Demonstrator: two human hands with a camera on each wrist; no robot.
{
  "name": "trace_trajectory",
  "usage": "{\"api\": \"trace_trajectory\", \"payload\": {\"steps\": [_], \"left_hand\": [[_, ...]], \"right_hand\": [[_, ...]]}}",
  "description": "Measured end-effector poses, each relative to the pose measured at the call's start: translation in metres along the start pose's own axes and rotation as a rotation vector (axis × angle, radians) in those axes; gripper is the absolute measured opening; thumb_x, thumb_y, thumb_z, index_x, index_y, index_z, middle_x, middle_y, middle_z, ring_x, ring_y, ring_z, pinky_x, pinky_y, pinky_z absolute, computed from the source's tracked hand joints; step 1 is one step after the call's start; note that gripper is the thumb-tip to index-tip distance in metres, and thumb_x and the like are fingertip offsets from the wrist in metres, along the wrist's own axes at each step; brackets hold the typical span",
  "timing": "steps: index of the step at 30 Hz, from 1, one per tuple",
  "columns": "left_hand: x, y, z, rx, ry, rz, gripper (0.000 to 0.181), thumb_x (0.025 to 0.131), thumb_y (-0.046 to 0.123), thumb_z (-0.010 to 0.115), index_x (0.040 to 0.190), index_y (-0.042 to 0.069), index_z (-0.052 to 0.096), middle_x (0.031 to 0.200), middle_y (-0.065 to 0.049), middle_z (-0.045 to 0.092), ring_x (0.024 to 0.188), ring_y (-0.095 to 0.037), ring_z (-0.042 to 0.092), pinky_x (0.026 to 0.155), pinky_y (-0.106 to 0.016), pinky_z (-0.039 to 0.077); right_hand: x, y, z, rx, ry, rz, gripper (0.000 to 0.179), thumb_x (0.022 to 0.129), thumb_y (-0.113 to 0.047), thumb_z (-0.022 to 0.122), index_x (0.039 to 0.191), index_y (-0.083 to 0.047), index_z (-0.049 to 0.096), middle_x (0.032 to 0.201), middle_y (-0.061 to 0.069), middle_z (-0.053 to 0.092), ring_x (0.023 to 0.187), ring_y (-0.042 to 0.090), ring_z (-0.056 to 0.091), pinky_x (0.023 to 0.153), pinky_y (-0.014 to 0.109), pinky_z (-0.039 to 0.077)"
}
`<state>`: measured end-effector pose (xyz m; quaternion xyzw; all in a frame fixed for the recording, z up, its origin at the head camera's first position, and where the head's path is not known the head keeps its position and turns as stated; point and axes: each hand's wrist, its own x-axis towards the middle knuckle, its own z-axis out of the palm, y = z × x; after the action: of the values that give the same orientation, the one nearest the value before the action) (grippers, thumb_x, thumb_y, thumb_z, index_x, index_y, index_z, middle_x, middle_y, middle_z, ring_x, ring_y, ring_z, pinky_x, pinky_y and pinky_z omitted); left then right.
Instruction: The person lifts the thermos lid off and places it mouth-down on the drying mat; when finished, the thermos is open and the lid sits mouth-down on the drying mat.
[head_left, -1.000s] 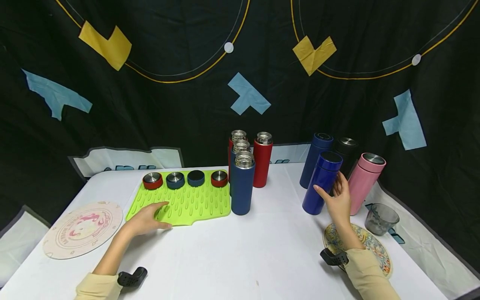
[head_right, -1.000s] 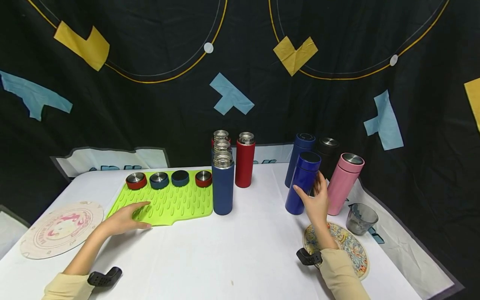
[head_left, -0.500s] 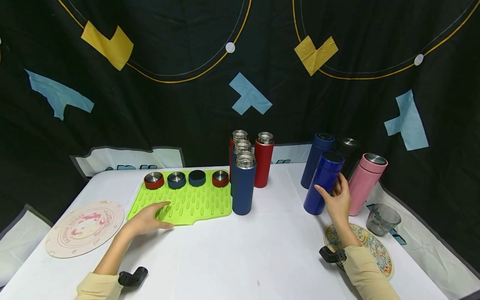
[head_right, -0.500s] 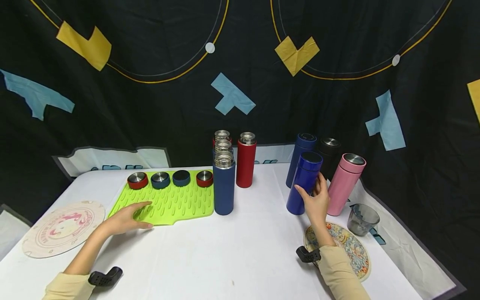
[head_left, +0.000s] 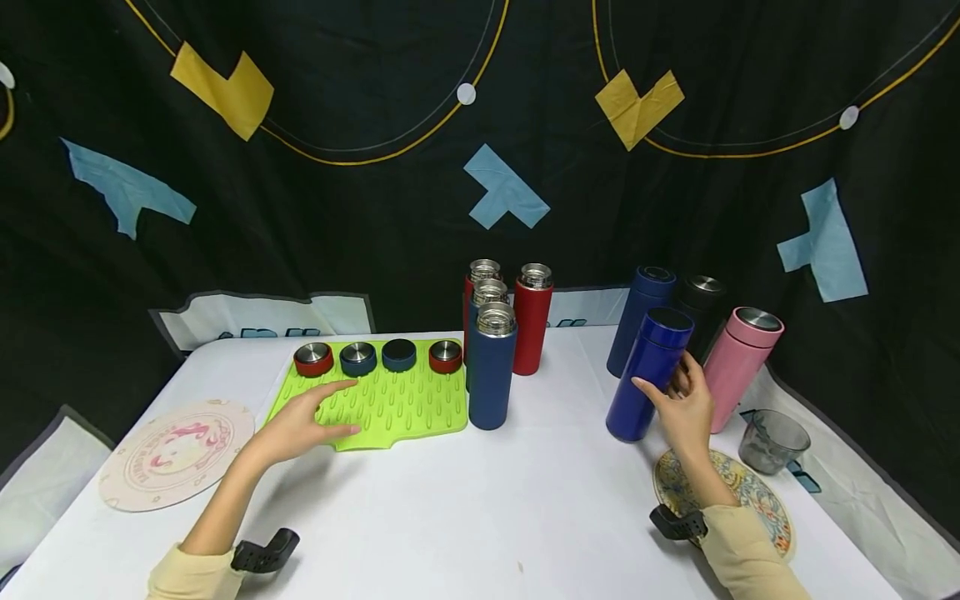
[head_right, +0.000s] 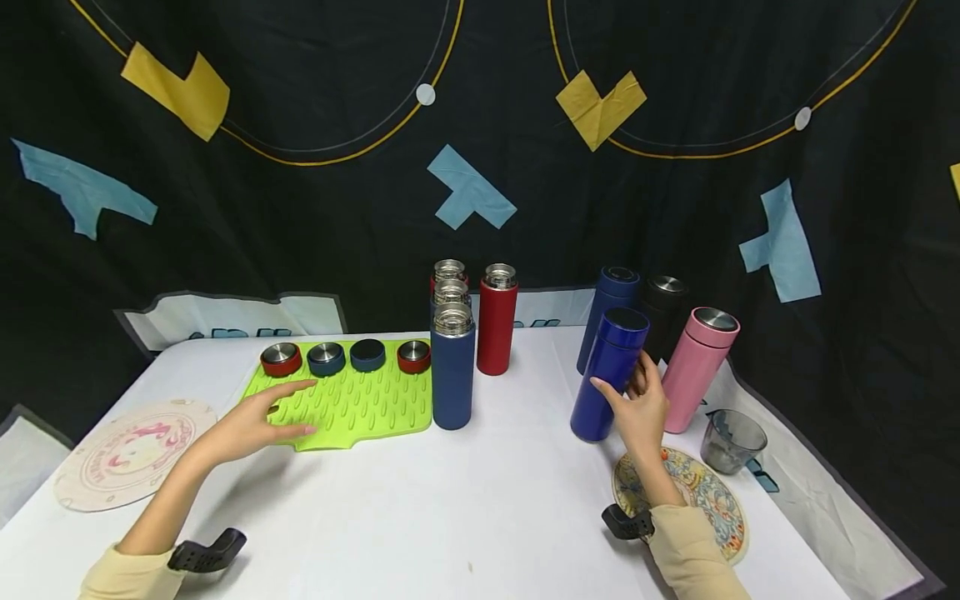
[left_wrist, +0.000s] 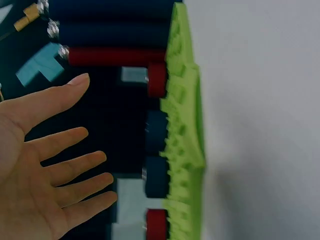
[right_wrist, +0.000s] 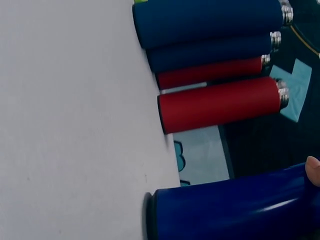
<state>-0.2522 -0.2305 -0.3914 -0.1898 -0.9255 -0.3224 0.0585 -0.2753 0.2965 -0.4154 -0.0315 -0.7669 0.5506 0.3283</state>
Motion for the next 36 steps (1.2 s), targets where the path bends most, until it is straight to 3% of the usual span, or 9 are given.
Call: {"api": "trace_trajectory", "payload": {"steps": [5,9,15,21,30,36], "left_hand": [[0.0,0.02,-0.002,-0.012,0.055,0.034,0.069,0.081,0.028,0.078,0.14,0.008,0.048,0.138,-0.022,0.049,0.123,-0.045,0.047,0.096,-0.065,0.039],[-0.001,0.037,-0.002,-0.037,0.101,0.103,0.066,0.082,0.027,0.079,0.14,0.013,0.049,0.139,-0.017,0.051,0.124,-0.042,0.048,0.096,-0.064,0.04],[-0.003,0.062,-0.003,-0.054,0.124,0.171,0.068,0.08,0.027,0.08,0.14,0.017,0.05,0.141,-0.01,0.05,0.131,-0.034,0.043,0.098,-0.062,0.04],[-0.001,0.082,-0.002,-0.048,0.135,0.219,0.071,0.078,0.025,0.082,0.141,0.02,0.049,0.144,-0.006,0.047,0.134,-0.032,0.039,0.1,-0.062,0.038],[0.005,0.106,0.004,-0.043,0.122,0.286,0.073,0.078,0.028,0.082,0.142,0.021,0.047,0.146,-0.004,0.044,0.134,-0.028,0.039,0.098,-0.059,0.042],[0.012,0.12,0.008,-0.058,0.118,0.315,0.076,0.078,0.028,0.081,0.144,0.02,0.045,0.148,-0.005,0.042,0.134,-0.028,0.039,0.096,-0.058,0.044]], "right_hand": [[-0.005,-0.011,-0.001,0.001,-0.015,-0.001,0.084,0.074,-0.014,0.085,0.146,-0.01,0.04,0.134,0.016,0.056,0.12,0.031,0.055,0.096,0.043,0.047],[-0.013,-0.022,0.0,0.006,-0.039,-0.037,0.083,0.073,-0.014,0.086,0.144,-0.01,0.044,0.131,0.014,0.058,0.118,0.03,0.057,0.093,0.037,0.049],[-0.026,-0.041,0.003,0.012,-0.098,-0.109,0.082,0.071,-0.009,0.086,0.142,-0.01,0.046,0.127,0.015,0.061,0.113,0.031,0.06,0.084,0.02,0.052],[-0.038,-0.06,0.009,0.04,-0.173,-0.128,0.082,0.071,-0.006,0.086,0.142,-0.006,0.045,0.133,0.014,0.057,0.116,0.031,0.059,0.084,0.017,0.05],[-0.055,-0.084,0.021,0.082,-0.274,-0.216,0.081,0.066,-0.002,0.088,0.137,-0.005,0.05,0.126,0.013,0.062,0.105,0.001,0.06,0.084,0.018,0.051],[-0.061,-0.095,0.032,0.082,-0.33,-0.296,0.08,0.065,-0.003,0.089,0.135,-0.006,0.052,0.125,0.012,0.063,0.11,0.02,0.063,0.087,0.02,0.05]]}}
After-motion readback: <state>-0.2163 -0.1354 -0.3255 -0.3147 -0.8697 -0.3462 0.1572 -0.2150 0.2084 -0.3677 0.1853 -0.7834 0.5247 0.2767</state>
